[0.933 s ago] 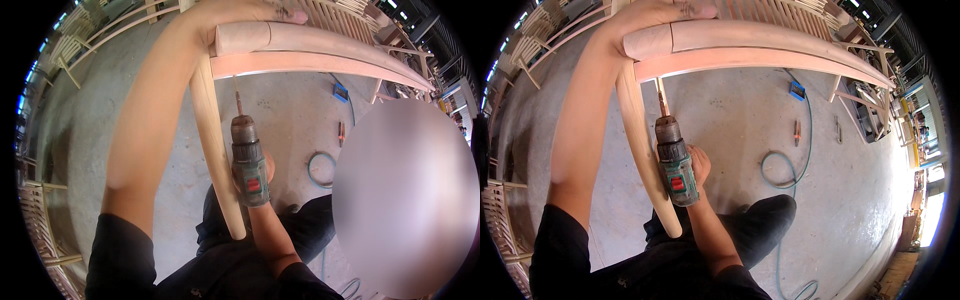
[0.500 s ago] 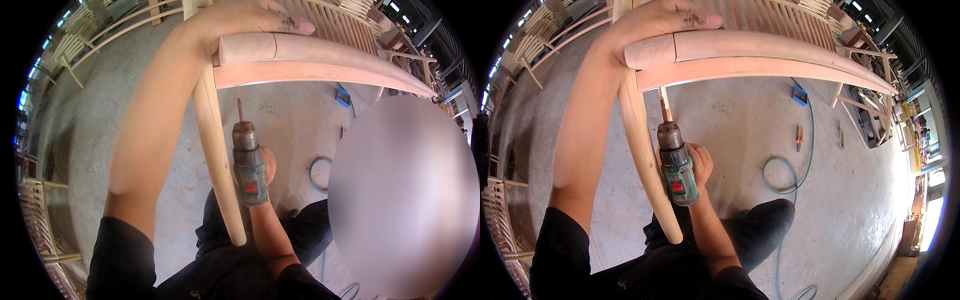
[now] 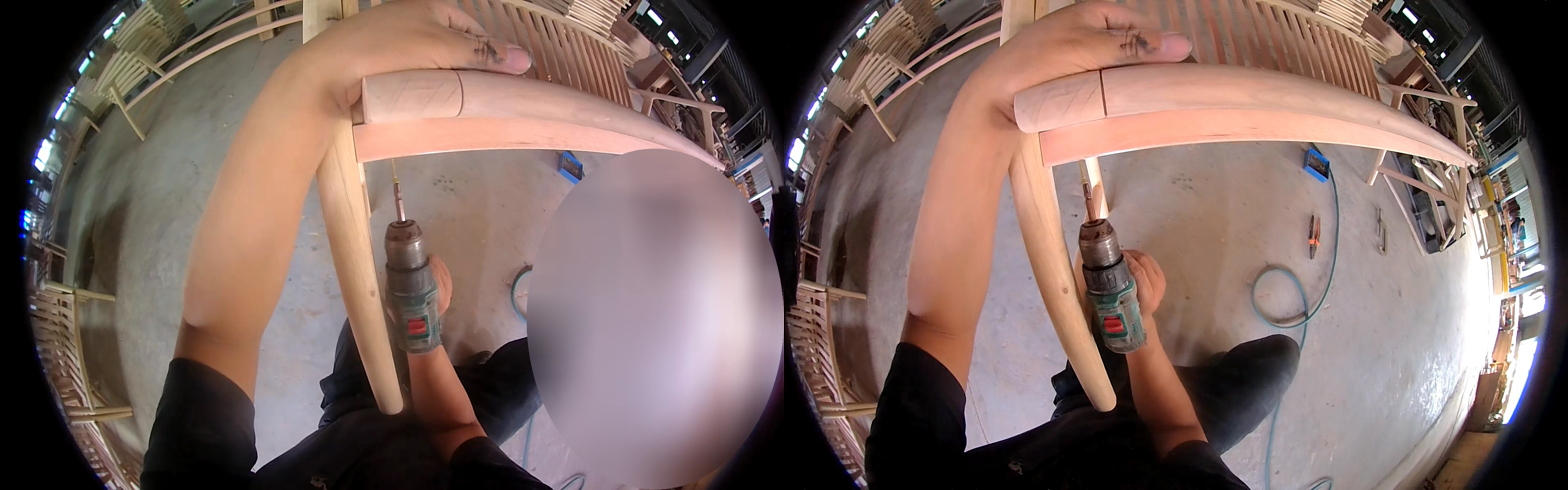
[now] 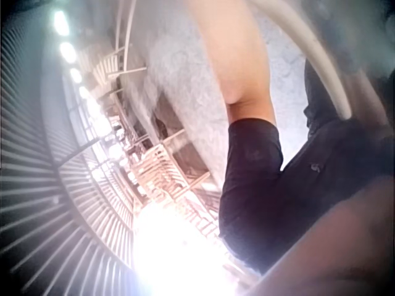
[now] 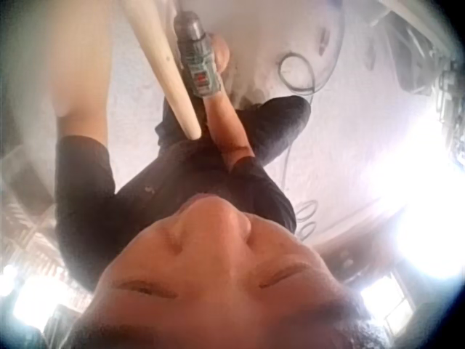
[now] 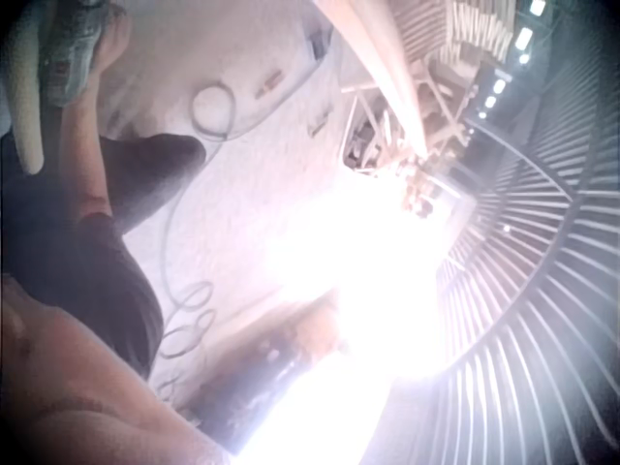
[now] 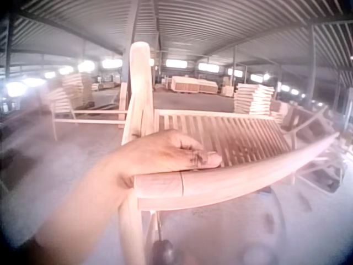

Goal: The person assembles a wooden chair in a workshop. They use a cordless drill to drive screws into the chair frame, securing the legs and backrest slats. The person also uses a metal pipe clamp to hold the chair components together during the assembly process.

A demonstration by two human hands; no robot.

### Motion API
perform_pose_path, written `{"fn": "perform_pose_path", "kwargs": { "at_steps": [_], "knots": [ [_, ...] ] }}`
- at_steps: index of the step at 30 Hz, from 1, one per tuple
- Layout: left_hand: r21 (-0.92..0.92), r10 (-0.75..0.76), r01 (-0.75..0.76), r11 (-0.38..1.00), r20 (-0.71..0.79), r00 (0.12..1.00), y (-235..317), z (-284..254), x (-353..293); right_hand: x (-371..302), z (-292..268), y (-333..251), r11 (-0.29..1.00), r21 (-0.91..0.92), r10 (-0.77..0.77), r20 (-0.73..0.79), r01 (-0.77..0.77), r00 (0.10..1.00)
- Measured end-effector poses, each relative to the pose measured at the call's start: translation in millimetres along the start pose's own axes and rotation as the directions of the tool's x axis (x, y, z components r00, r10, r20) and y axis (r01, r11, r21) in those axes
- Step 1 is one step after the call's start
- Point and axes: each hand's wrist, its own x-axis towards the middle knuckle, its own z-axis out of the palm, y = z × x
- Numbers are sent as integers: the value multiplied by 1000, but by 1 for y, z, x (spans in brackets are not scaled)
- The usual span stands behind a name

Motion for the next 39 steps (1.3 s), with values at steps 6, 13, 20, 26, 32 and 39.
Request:
{"fn": "perform_pose_path", "kwargs": {
  "at_steps": [6, 13, 20, 26, 32, 39],
  "knots": [
    [-23, 65, -68, 997, -134, 989, -33, 2, 18, -3, -2, 2, 995, -98, -13, 12, 14, 1000],
    [-32, 57, -61, 998, -122, 991, -33, 1, 16, 9, 0, -10, 993, -102, -59, 37, 63, 998],
    [-35, 86, -92, 995, -136, 987, -33, 2, 18, 0, -5, -2, 998, -53, -13, 33, 15, 999],
    [-40, 69, -74, 996, -123, 990, -30, 1, 16, 6, 1, 1, 990, -87, -113, -3, 113, 994],
    [63, 69, -57, 996, -202, 977, -16, 7, 8, -3, 2, 9, 997, -18, 81, 14, -81, 997],
    [-182, 94, -118, 976, -137, 986, -42, -3, 19, 10, 1, -7, 1000, -2, 6, 30, -6, 1000]
  ]
}}
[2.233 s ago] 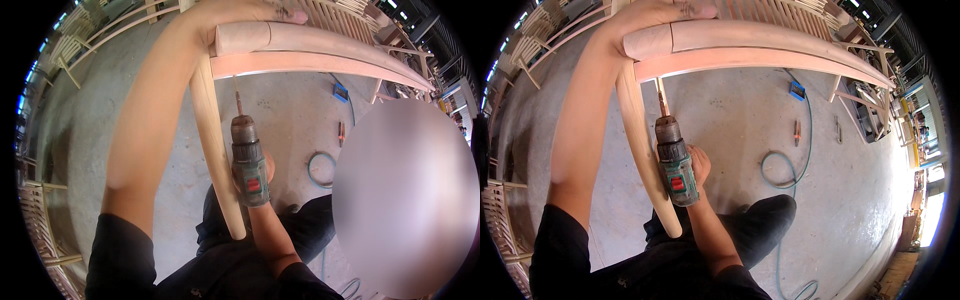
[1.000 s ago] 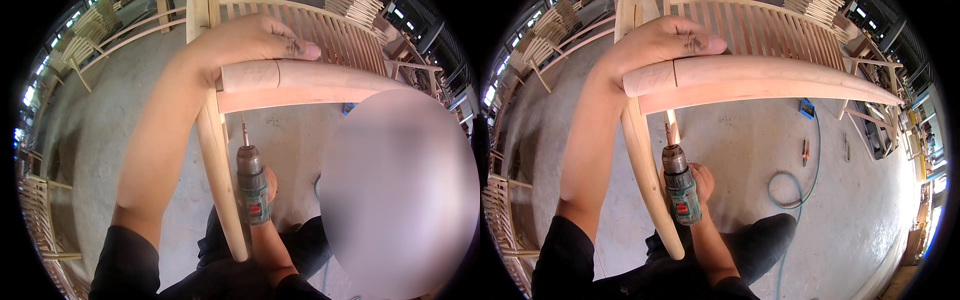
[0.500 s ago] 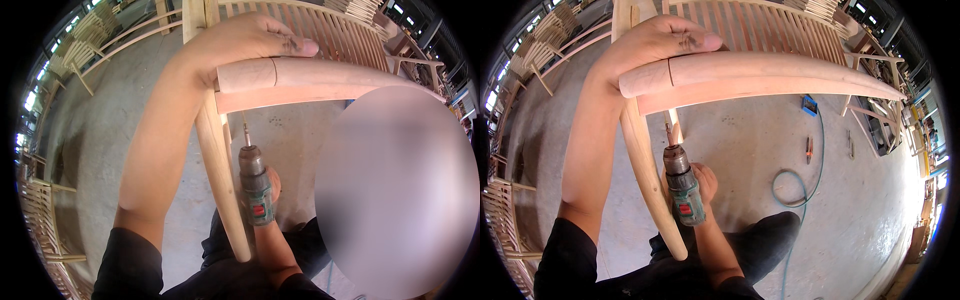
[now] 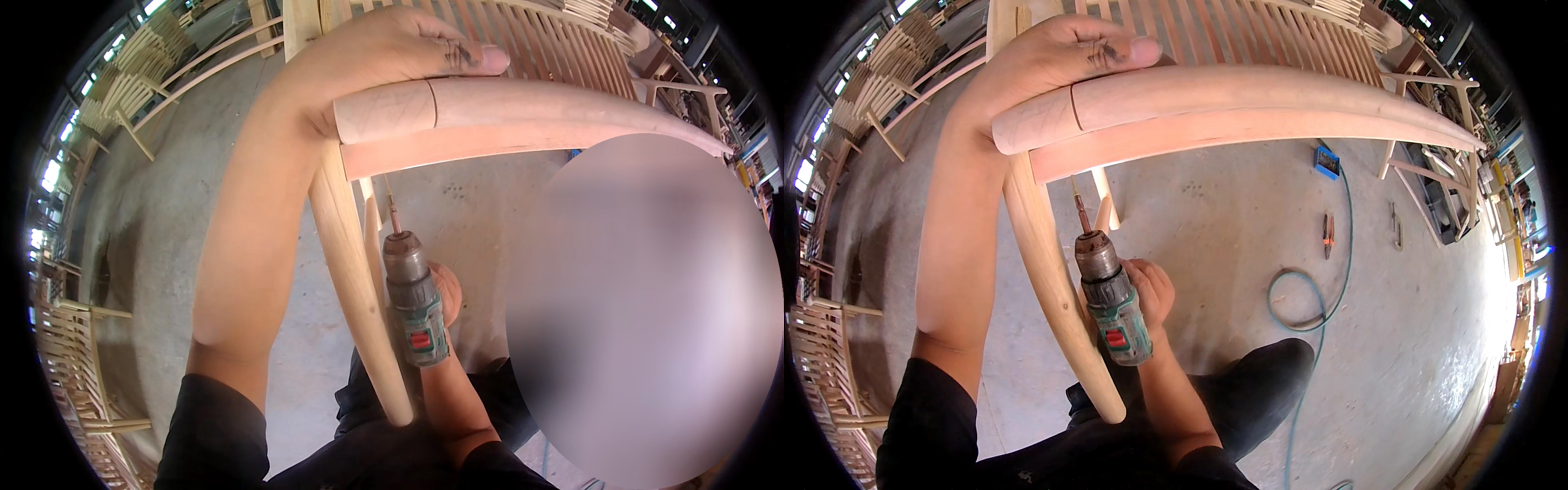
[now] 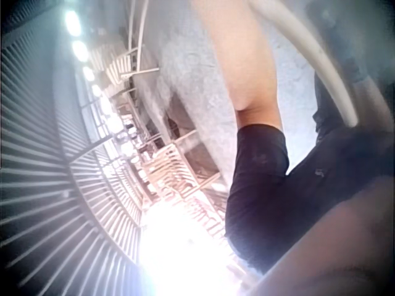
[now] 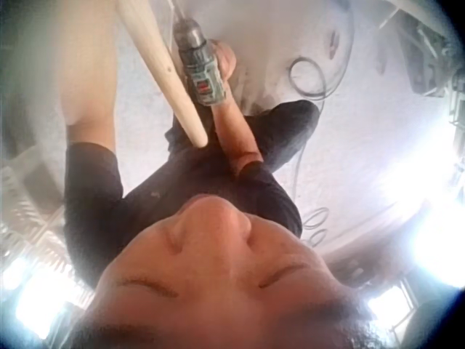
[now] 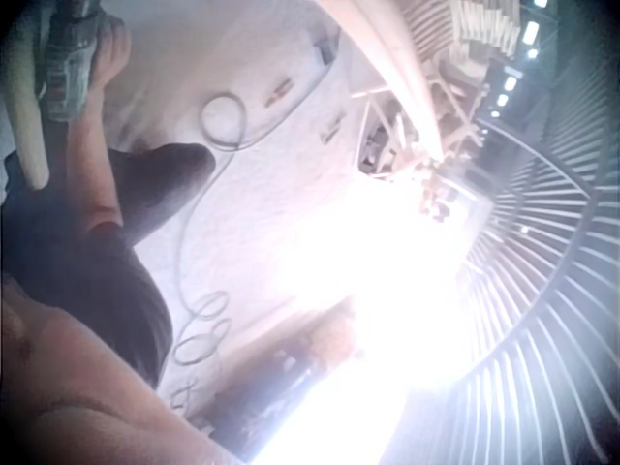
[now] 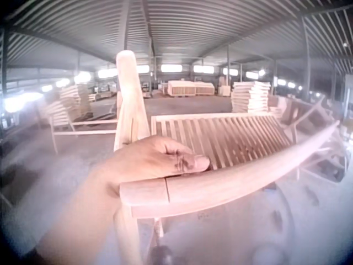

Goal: The person assembles a wooden chair in a workshop. They use a cordless drill to drive screws into the chair frame, securing the legs and backrest slats. The person also uses a metal pipe clamp to hold the chair components together during the assembly process.

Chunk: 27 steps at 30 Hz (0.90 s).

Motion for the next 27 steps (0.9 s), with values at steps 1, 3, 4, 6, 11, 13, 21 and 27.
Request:
{"fn": "perform_pose_path", "kwargs": {
  "at_steps": [1, 3, 4, 6, 11, 13, 21, 27],
  "knots": [
    [-39, 1, -1, 999, 18, 1000, 0, -1, 0, -5, 0, 4, 992, 39, 121, 37, -123, 992],
    [-67, 15, -12, 998, 42, 999, -2, -2, 1, -10, 0, 14, 980, 86, 173, 55, -177, 983],
    [-53, 22, -20, 998, 46, 999, -1, -3, 2, -3, 3, 16, 989, 102, 107, 35, -110, 994],
    [-13, -36, 37, 999, 77, 996, 4, -2, 1, 0, 4, 16, 983, 132, 124, 38, -128, 991],
    [82, -2, -7, 997, 104, 995, 6, -5, 3, 12, 1, 10, 986, 116, 112, 47, -117, 993],
    [-79, -18, 23, 997, 64, 998, 1, -2, -2, 20, 4, 7, 995, 73, -62, 6, 62, 998],
    [62, 123, -133, 989, 143, 982, 8, 11, -5, 14, 7, 17, 977, -16, -213, -41, 212, 976],
    [90, 72, -89, 992, 172, 983, 18, 25, -17, -27, 9, 30, 984, 47, 173, -19, -172, 985]
  ]
}}
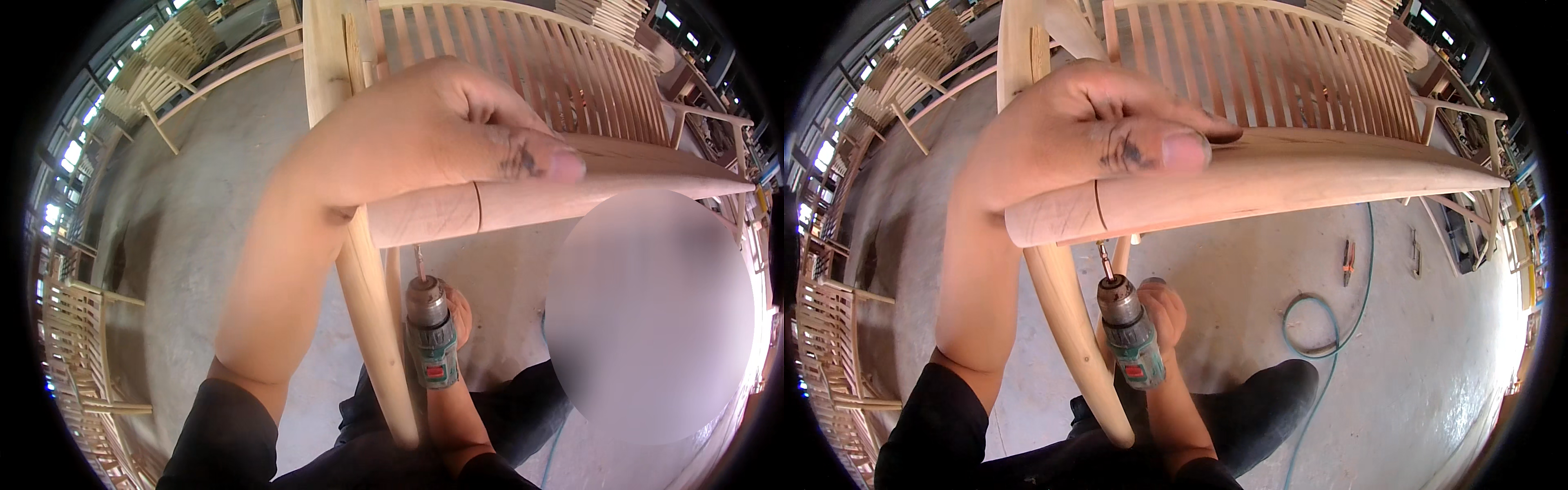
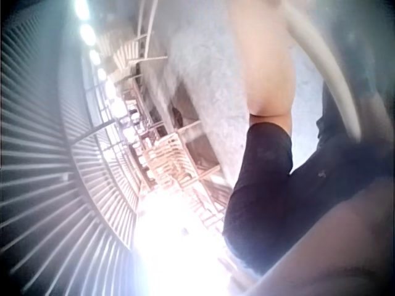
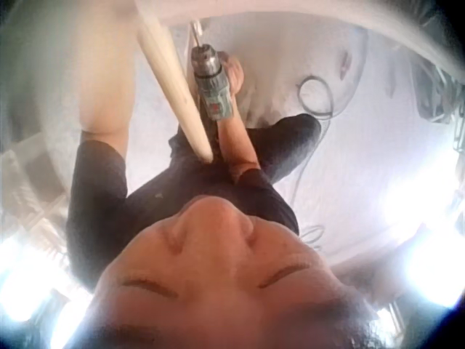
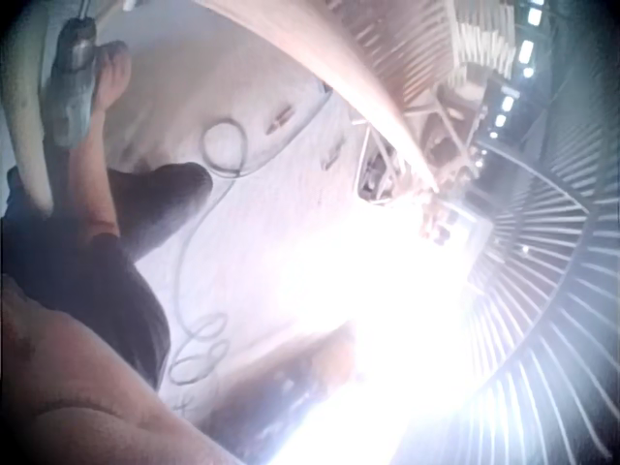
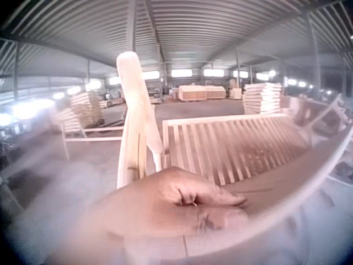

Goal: The person assembles a wooden chair in a workshop. They use a cordless drill to drive screws into the chair frame, securing the legs and backrest slats. The person also uses a metal pipe clamp to hold the chair components together during the assembly process.

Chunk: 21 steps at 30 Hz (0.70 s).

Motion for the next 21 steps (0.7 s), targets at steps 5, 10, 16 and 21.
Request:
{"fn": "perform_pose_path", "kwargs": {
  "at_steps": [5, 10, 16, 21],
  "knots": [
    [6, -108, 108, 994, -25, 994, 11, 8, -8, 8, 1, -16, 995, 52, -79, -48, 82, 996],
    [37, -79, 81, 996, -55, 995, 14, 13, -11, 18, 1, -33, 975, 16, -220, -58, 221, 974],
    [93, -61, 65, 994, -45, 997, 13, 13, -11, 7, 1, -25, 991, 118, -63, -11, 63, 998],
    [139, -69, 86, 987, -118, 991, 19, 24, -16, 6, -5, -21, 989, 125, -87, 19, 84, 996]
  ]
}}
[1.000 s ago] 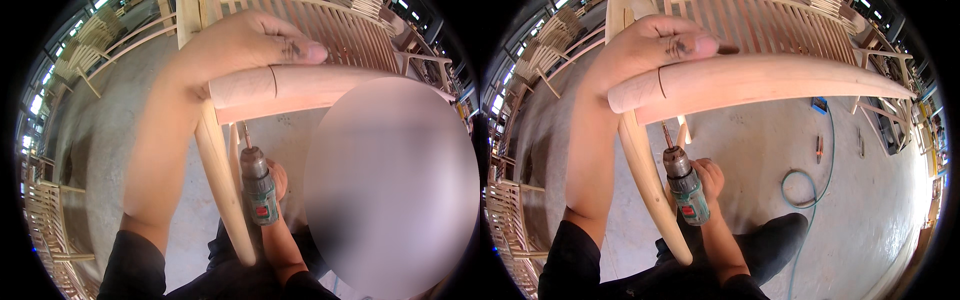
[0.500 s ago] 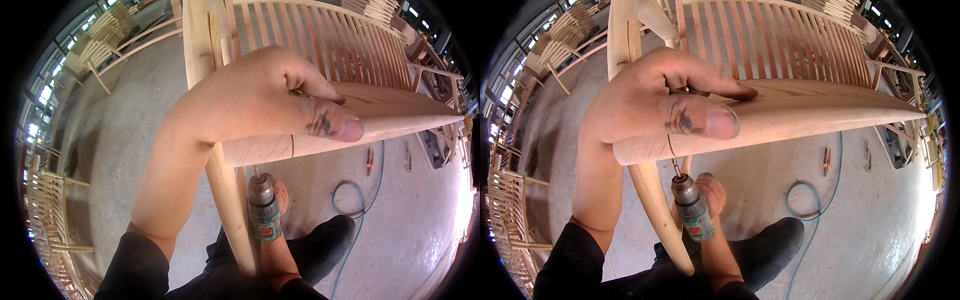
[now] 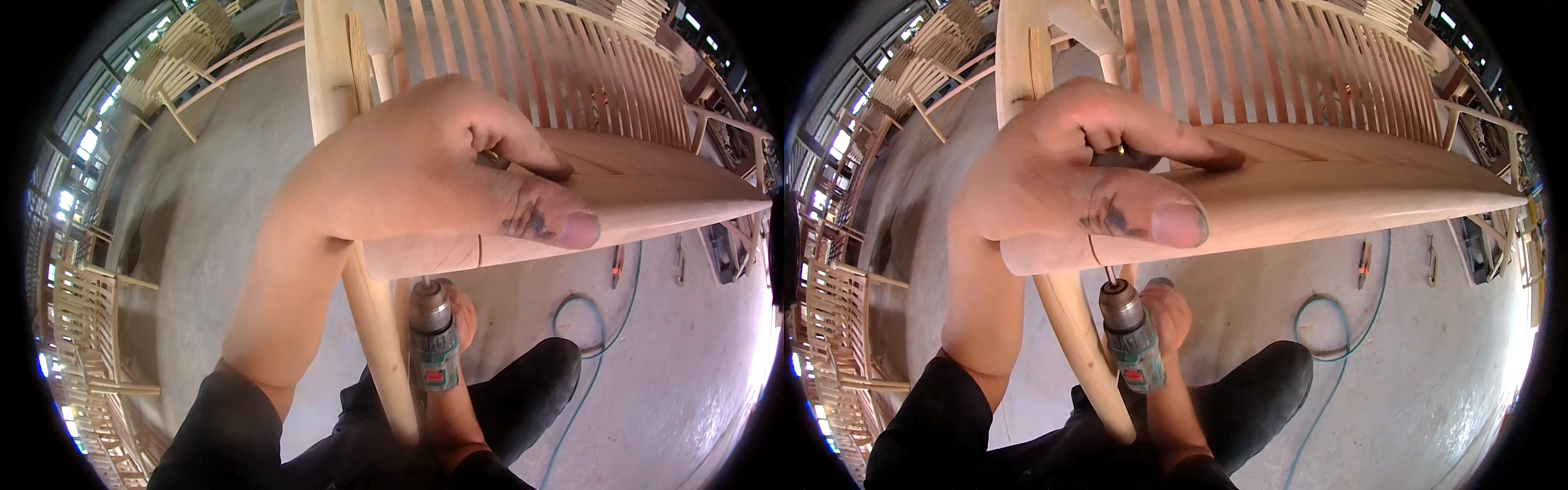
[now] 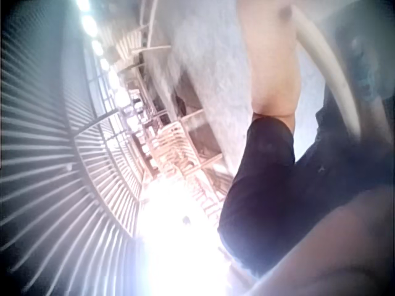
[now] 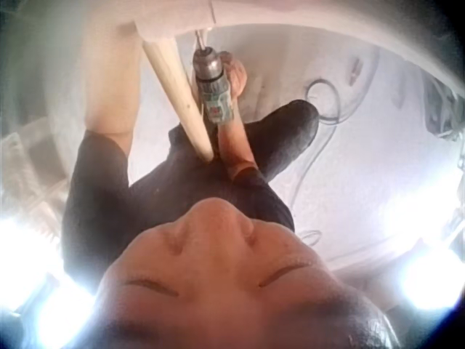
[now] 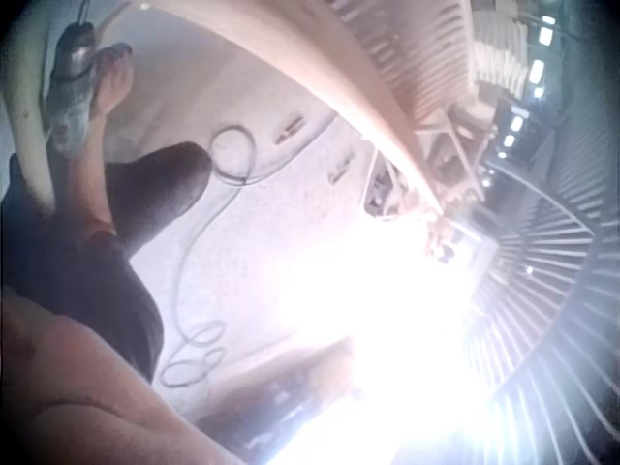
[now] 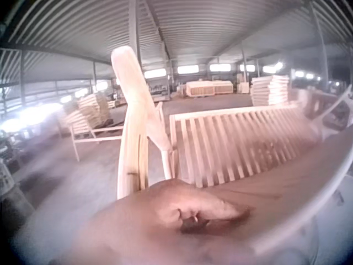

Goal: The person assembles a wooden chair in a workshop. They use a cordless drill to drive screws into the chair frame, securing the legs and backrest slats. The person also uses a metal pipe clamp to hold the chair components together during the assembly process.

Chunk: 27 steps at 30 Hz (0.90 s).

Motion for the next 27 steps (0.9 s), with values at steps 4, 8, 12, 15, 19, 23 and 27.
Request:
{"fn": "perform_pose_path", "kwargs": {
  "at_steps": [4, 8, 12, 15, 19, 23, 27],
  "knots": [
    [104, 147, -146, 984, -5, 989, -12, -2, -4, 15, 9, -9, 959, -139, -255, -50, 247, 966],
    [19, 204, -203, 979, -169, 964, -23, 6, -4, -1, 7, -4, 998, -54, -33, -10, 32, 999],
    [-7, 212, -216, 976, -178, 961, -27, 8, 1, -12, 4, 8, 992, 19, 123, 36, -124, 992],
    [-21, 212, -219, 976, -164, 963, -32, 8, 0, -17, 5, 10, 977, 49, 206, 27, -207, 978],
    [-40, 196, -203, 978, -144, 970, -40, 8, -1, -17, 11, 8, 967, 121, 227, -23, -223, 974],
    [-49, 195, -203, 978, -124, 973, -41, 5, 2, -4, 15, -4, 993, 62, 104, -45, -101, 994],
    [-70, 210, -218, 973, -115, 971, -46, 9, 5, -8, 9, 2, 967, 104, 231, 12, -231, 973]
  ]
}}
